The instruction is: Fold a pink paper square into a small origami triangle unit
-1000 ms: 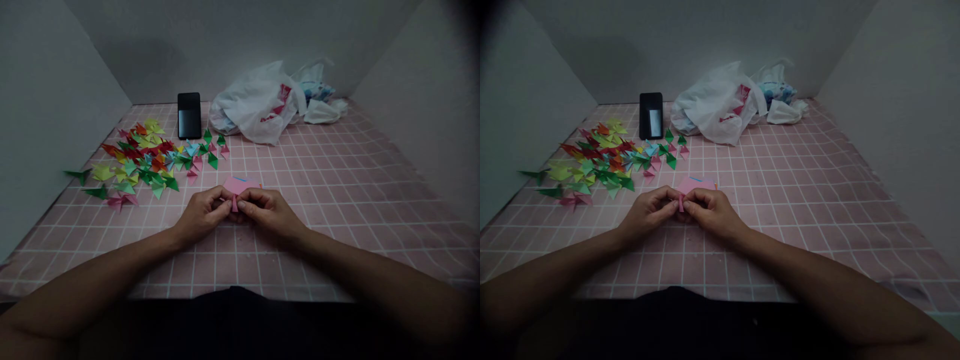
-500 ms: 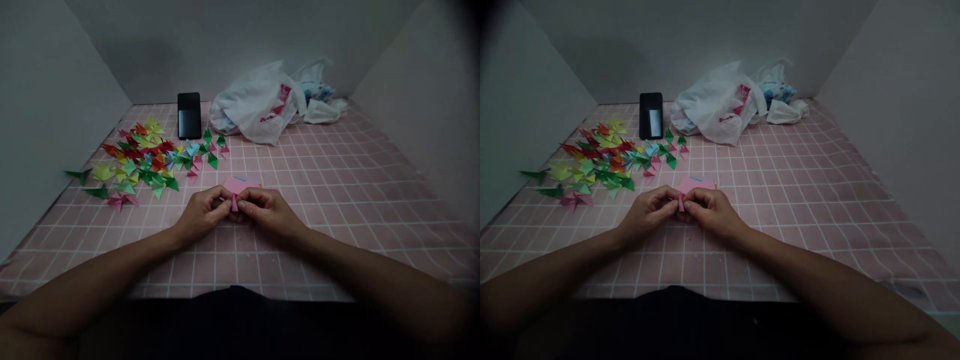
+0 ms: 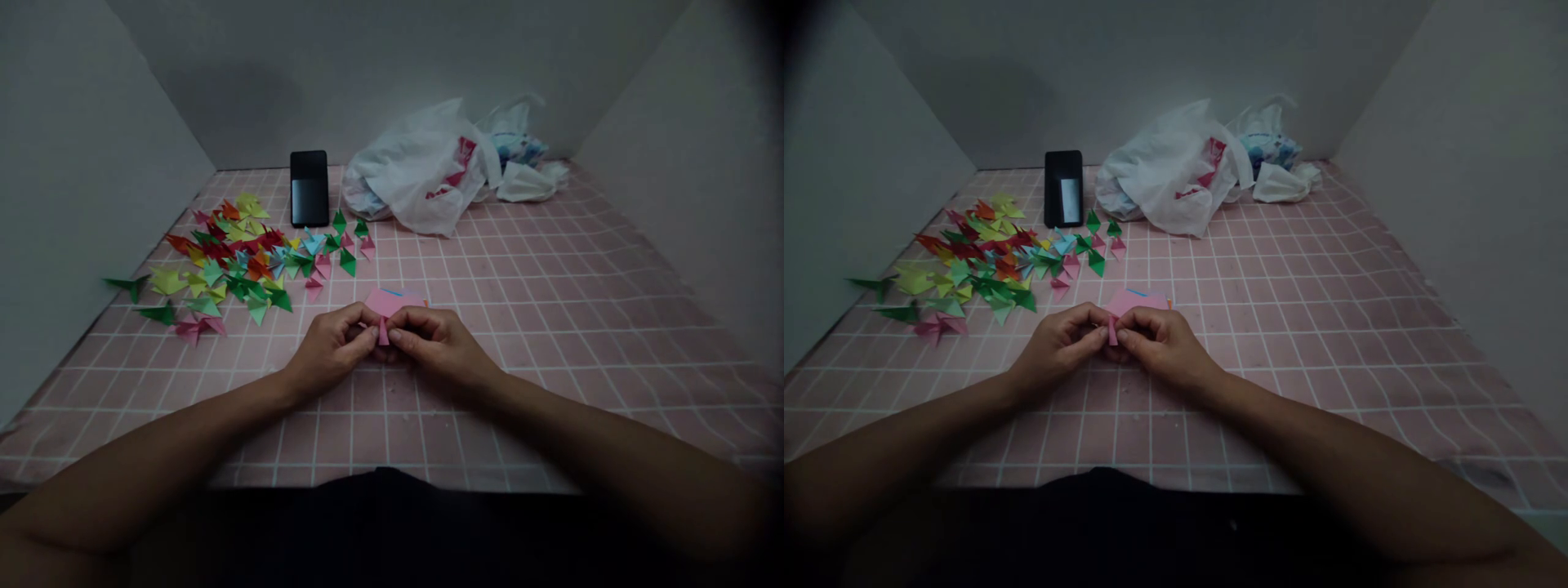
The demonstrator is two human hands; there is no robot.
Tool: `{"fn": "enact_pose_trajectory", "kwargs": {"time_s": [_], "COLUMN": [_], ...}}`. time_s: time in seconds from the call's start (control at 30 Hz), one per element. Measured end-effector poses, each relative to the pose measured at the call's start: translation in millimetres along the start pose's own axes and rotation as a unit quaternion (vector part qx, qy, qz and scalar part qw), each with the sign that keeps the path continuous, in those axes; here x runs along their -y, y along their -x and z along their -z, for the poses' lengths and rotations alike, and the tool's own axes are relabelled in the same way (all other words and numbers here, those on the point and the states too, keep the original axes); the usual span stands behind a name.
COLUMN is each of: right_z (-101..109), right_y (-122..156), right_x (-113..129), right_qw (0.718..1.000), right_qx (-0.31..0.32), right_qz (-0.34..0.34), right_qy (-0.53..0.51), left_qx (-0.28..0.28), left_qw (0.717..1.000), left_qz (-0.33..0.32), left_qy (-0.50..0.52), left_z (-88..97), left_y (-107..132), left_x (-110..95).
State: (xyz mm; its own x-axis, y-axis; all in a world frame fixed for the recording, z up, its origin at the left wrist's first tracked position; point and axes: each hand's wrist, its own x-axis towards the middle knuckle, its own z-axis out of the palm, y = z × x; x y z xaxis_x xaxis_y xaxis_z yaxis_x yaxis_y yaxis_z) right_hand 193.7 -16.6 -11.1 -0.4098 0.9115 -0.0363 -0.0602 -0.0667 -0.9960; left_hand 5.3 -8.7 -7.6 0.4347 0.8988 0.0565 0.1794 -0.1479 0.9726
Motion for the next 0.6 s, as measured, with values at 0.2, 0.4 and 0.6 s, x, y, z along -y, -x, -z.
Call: {"fn": "enact_pose_trajectory", "kwargs": {"time_s": [0.2,0.4,0.6], "right_z": [0.0,-1.0,-3.3], "right_y": [-0.2,0.9,1.7], "right_x": [0.5,-0.3,-2.1], "right_qw": [1.0,1.0,1.0], "right_qx": [0.002,0.001,-0.01], "right_qz": [0.002,0.007,0.01], "right_qy": [0.007,-0.01,-0.027], "left_qx": [0.0,0.009,-0.01], "left_qw": [1.0,1.0,0.981], "left_qz": [0.012,-0.004,-0.08], "left_qy": [0.004,-0.016,-0.176], "left_z": [-0.3,0.0,0.4], "left_y": [0.3,0.7,1.3], "left_x": [-0.8,-0.5,-1.7]}}
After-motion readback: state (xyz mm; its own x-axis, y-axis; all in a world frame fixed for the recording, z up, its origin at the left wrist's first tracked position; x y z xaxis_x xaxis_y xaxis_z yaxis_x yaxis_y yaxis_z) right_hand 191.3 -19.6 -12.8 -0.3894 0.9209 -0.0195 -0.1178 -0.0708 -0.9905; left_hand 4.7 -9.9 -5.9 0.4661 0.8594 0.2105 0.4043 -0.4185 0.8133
